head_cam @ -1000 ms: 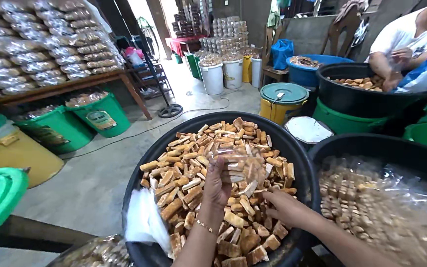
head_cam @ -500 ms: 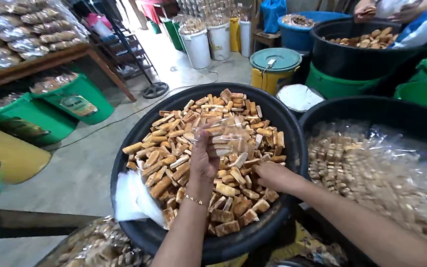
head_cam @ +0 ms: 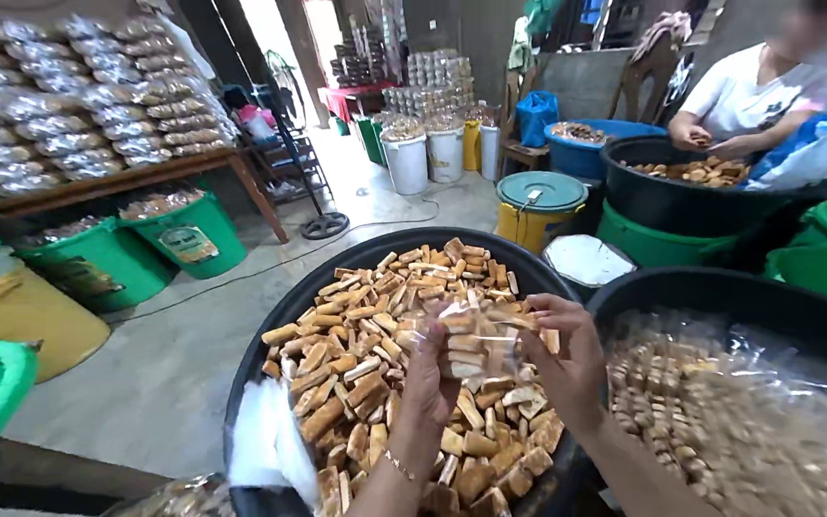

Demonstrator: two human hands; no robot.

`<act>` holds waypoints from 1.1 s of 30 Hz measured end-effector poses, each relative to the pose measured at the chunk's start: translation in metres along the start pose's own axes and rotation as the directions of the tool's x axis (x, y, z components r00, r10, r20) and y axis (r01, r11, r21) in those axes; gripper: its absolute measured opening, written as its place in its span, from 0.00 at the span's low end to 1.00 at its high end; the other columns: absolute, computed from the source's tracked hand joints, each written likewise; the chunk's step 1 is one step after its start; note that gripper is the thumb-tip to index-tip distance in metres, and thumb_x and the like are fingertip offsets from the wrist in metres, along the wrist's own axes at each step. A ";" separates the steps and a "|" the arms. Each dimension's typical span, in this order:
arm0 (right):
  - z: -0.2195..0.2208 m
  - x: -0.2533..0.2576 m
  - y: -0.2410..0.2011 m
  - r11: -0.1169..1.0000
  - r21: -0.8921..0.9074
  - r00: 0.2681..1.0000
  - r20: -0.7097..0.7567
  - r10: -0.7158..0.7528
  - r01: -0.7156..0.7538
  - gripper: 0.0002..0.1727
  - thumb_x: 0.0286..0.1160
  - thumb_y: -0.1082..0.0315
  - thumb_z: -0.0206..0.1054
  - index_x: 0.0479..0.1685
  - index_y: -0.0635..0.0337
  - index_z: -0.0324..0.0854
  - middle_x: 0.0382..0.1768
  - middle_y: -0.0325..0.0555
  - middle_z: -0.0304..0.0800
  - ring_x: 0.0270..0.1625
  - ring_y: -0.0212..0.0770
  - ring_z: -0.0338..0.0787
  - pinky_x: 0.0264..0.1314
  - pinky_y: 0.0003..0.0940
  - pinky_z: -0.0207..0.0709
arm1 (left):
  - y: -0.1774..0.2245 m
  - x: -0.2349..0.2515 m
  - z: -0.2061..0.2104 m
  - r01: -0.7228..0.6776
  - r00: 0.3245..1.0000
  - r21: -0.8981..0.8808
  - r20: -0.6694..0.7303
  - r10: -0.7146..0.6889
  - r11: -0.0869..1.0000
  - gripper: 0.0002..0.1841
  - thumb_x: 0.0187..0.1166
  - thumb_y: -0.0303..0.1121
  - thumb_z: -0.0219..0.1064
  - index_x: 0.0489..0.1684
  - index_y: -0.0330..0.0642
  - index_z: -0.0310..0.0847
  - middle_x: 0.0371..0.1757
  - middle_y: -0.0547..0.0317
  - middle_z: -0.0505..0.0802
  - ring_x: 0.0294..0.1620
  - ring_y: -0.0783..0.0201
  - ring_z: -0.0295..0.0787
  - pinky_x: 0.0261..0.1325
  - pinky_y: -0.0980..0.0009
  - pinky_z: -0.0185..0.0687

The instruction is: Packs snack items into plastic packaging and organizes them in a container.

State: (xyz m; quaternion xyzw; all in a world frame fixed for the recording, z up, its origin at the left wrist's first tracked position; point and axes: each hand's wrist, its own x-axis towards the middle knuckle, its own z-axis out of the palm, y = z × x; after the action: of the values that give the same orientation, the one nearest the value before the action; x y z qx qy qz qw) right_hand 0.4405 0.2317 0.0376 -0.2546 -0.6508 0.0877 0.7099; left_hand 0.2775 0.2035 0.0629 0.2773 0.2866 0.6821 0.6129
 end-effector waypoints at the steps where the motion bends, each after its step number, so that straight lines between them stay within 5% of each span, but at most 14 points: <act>1: 0.003 0.003 0.005 0.993 -0.085 0.996 0.018 -0.085 0.086 0.11 0.83 0.54 0.68 0.48 0.50 0.77 0.62 0.41 0.85 0.69 0.31 0.82 0.71 0.27 0.77 | -0.004 -0.004 0.001 0.015 0.999 -0.008 0.044 -0.015 1.000 0.17 0.91 0.38 0.50 0.70 0.42 0.73 0.45 0.53 0.95 0.41 0.61 0.95 0.45 0.65 0.94; 5: 0.005 0.007 0.005 0.930 -0.208 0.946 0.182 -0.267 0.302 0.08 0.86 0.60 0.64 0.55 0.46 0.86 0.68 0.49 0.83 0.74 0.42 0.80 0.78 0.34 0.73 | -0.012 -0.012 0.001 0.078 0.992 -0.042 0.105 -0.073 0.996 0.17 0.82 0.39 0.64 0.61 0.39 0.74 0.41 0.52 0.94 0.41 0.60 0.95 0.47 0.62 0.93; 7: -0.004 0.005 -0.005 0.962 -0.158 0.937 0.308 -0.165 0.222 0.14 0.87 0.63 0.61 0.62 0.47 0.89 0.69 0.52 0.84 0.72 0.39 0.83 0.76 0.30 0.76 | -0.011 -0.013 -0.001 0.064 0.988 -0.024 0.142 -0.060 0.998 0.18 0.82 0.37 0.64 0.65 0.39 0.73 0.44 0.53 0.94 0.43 0.61 0.95 0.50 0.62 0.93; 9: -0.020 0.003 -0.016 0.997 -0.069 0.906 0.421 0.049 -0.022 0.15 0.86 0.61 0.60 0.62 0.52 0.89 0.74 0.54 0.79 0.70 0.32 0.84 0.70 0.23 0.81 | -0.007 -0.013 0.001 0.013 0.993 0.045 0.118 -0.018 0.999 0.13 0.87 0.30 0.55 0.65 0.39 0.71 0.42 0.56 0.94 0.41 0.64 0.95 0.48 0.65 0.93; 12: -0.043 0.002 -0.027 0.865 0.023 0.667 0.647 0.370 -0.502 0.11 0.76 0.68 0.60 0.47 0.61 0.86 0.67 0.44 0.84 0.58 0.26 0.87 0.55 0.23 0.84 | -0.002 -0.011 0.005 0.002 0.999 0.168 0.033 -0.008 0.986 0.15 0.90 0.26 0.50 0.71 0.37 0.68 0.42 0.56 0.93 0.39 0.65 0.95 0.46 0.67 0.93; 15: -0.043 -0.002 -0.026 0.646 -0.018 0.397 0.776 0.490 -0.763 0.09 0.77 0.76 0.56 0.41 0.61 0.83 0.40 0.32 0.89 0.41 0.25 0.90 0.50 0.27 0.88 | -0.005 -0.009 0.002 0.033 0.996 0.295 0.073 -0.057 0.955 0.20 0.91 0.28 0.50 0.80 0.37 0.62 0.51 0.54 0.91 0.44 0.65 0.93 0.50 0.67 0.92; 19: -0.053 0.008 -0.014 0.601 -0.125 0.263 0.816 0.515 -0.789 0.15 0.77 0.75 0.51 0.50 0.58 0.84 0.34 0.23 0.83 0.25 0.14 0.71 0.28 0.13 0.66 | 0.000 0.002 -0.009 -0.011 0.981 0.515 0.172 -0.090 0.857 0.33 0.90 0.48 0.46 0.93 0.49 0.43 0.69 0.50 0.83 0.60 0.64 0.87 0.58 0.64 0.87; 21: -0.061 0.017 -0.009 0.645 -0.173 0.214 0.853 0.476 -0.745 0.18 0.75 0.75 0.52 0.58 0.59 0.83 0.39 0.26 0.83 0.28 0.14 0.72 0.30 0.13 0.67 | 0.005 0.007 -0.016 -0.127 0.945 0.614 0.314 -0.093 0.779 0.39 0.86 0.45 0.53 0.95 0.47 0.37 0.80 0.50 0.75 0.68 0.67 0.83 0.65 0.68 0.83; 24: -0.055 0.028 -0.019 0.776 -0.347 0.118 0.875 0.470 -0.527 0.17 0.81 0.77 0.55 0.65 0.70 0.79 0.54 0.51 0.87 0.50 0.34 0.85 0.57 0.32 0.79 | -0.002 0.003 -0.016 -0.380 0.825 0.709 0.550 -0.129 0.594 0.30 0.80 0.33 0.67 0.84 0.40 0.67 0.76 0.51 0.80 0.61 0.70 0.87 0.58 0.73 0.88; 26: -0.049 0.030 -0.027 0.788 -0.466 0.070 0.842 0.534 -0.403 0.18 0.85 0.77 0.55 0.69 0.71 0.79 0.61 0.63 0.86 0.63 0.52 0.86 0.72 0.50 0.76 | -0.006 0.000 -0.016 -0.464 0.806 0.708 0.587 -0.078 0.532 0.28 0.78 0.29 0.69 0.80 0.39 0.73 0.74 0.49 0.83 0.61 0.70 0.88 0.58 0.74 0.88; 28: -0.055 0.027 -0.025 0.821 -0.400 0.160 0.854 0.495 -0.408 0.15 0.85 0.77 0.52 0.62 0.70 0.80 0.52 0.59 0.86 0.50 0.46 0.85 0.58 0.45 0.78 | -0.007 -0.001 -0.015 -0.438 0.843 0.680 0.538 0.006 0.588 0.27 0.77 0.26 0.70 0.78 0.36 0.73 0.73 0.51 0.83 0.58 0.72 0.90 0.56 0.75 0.90; 30: -0.063 0.027 -0.023 0.806 -0.349 0.188 0.856 0.482 -0.478 0.18 0.84 0.76 0.50 0.68 0.66 0.76 0.52 0.52 0.84 0.42 0.34 0.81 0.47 0.33 0.77 | -0.005 -0.002 -0.013 -0.386 0.861 0.651 0.509 0.002 0.654 0.27 0.79 0.26 0.67 0.78 0.35 0.70 0.73 0.54 0.83 0.59 0.73 0.89 0.59 0.74 0.88; 33: -0.065 0.035 -0.034 0.751 -0.427 0.108 0.831 0.545 -0.503 0.24 0.85 0.78 0.51 0.79 0.68 0.71 0.59 0.62 0.85 0.52 0.43 0.86 0.60 0.40 0.79 | -0.009 -0.001 -0.015 -0.436 0.823 0.664 0.567 -0.029 0.608 0.26 0.79 0.31 0.68 0.77 0.35 0.74 0.73 0.51 0.83 0.60 0.71 0.88 0.59 0.74 0.89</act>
State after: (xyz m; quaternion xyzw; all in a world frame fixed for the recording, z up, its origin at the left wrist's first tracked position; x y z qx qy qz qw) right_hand 0.5009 0.2029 0.0833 -0.3822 -0.7988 0.4479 0.1234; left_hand 0.2734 0.2021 0.0460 0.7184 0.3356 0.4577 0.4023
